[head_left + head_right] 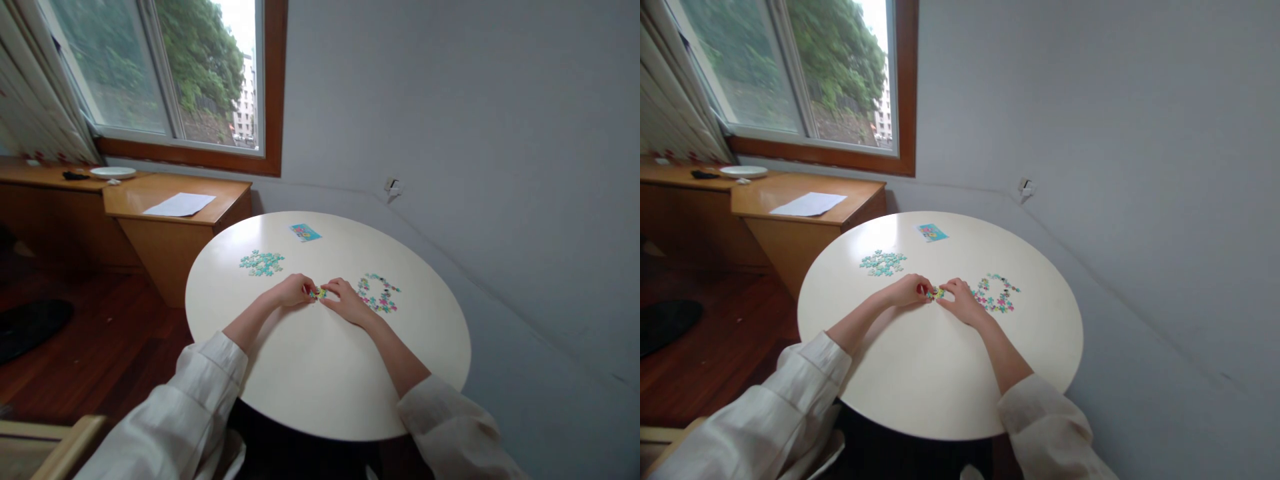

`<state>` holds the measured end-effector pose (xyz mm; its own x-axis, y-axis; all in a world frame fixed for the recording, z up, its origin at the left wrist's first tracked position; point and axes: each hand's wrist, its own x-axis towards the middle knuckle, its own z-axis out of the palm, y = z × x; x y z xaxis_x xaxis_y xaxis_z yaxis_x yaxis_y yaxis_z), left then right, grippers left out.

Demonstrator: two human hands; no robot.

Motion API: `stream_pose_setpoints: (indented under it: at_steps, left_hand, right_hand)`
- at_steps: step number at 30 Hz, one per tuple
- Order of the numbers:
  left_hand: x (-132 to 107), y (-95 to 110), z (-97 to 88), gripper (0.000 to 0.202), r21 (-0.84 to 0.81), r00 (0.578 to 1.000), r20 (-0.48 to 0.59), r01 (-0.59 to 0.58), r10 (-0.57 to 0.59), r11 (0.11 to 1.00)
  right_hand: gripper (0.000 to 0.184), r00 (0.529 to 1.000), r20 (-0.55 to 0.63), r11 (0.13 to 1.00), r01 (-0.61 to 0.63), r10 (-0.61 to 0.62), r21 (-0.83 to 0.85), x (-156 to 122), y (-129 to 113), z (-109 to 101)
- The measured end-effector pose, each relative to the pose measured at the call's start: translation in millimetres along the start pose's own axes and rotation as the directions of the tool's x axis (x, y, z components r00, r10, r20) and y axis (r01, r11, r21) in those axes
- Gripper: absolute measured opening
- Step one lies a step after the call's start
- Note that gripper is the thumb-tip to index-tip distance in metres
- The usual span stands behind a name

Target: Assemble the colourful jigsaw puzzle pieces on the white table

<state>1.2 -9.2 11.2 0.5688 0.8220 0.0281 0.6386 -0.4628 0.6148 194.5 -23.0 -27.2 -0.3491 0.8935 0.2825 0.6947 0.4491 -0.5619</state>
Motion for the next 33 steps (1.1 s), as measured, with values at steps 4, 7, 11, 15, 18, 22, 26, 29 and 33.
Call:
stream_pose_setpoints:
  at_steps: [4,7,11,15,18,22,26,29,33]
  left_hand:
    - [-0.7,0.9,0.5,0.024,0.010,1.000,-0.006,0.013,-0.013,1.000]
    - [-0.7,0.8,1.0,0.023,0.018,1.000,-0.009,0.014,-0.013,1.000]
    - [-0.9,2.1,0.6,0.022,0.027,1.000,-0.010,0.028,-0.028,0.999]
    - [-1.4,4.3,-0.1,0.019,0.035,0.999,-0.004,0.039,-0.039,0.999]
    - [-1.6,4.9,-0.1,0.018,0.043,0.999,-0.006,0.044,-0.044,0.998]
    - [-1.7,4.8,0.2,0.017,0.044,0.999,-0.011,0.047,-0.046,0.998]
    - [-1.3,4.0,1.0,0.019,0.044,0.999,-0.016,0.042,-0.041,0.998]
    - [-0.9,3.2,1.6,0.021,0.034,0.999,-0.027,0.033,-0.032,0.999]
    - [-1.0,3.2,2.0,0.021,0.000,0.999,-0.039,0.019,-0.019,1.000]
  right_hand:
    - [0.030,1.000,0.004,1.000,-0.016,0.016,0.000,0.3,-0.7,0.2]
    - [0.031,1.000,0.009,1.000,-0.020,0.020,-0.001,0.3,-1.2,-0.3]
    - [0.031,1.000,0.007,1.000,-0.016,0.016,0.002,0.4,-1.2,-1.0]
    - [0.030,1.000,0.012,1.000,-0.012,0.012,0.009,0.6,-1.0,-0.9]
    - [0.030,1.000,0.013,1.000,-0.013,0.013,0.010,0.6,-0.8,-0.5]
    - [0.030,1.000,0.002,1.000,-0.013,0.012,0.017,0.3,-0.9,-0.3]
    - [0.030,1.000,0.001,1.000,-0.013,0.013,0.008,-0.2,-2.2,-1.2]
    - [0.029,1.000,0.003,1.000,-0.013,0.013,0.002,-0.2,-2.8,-1.8]
    - [0.029,1.000,-0.001,1.000,-0.010,0.010,0.006,0.0,-2.1,-1.5]
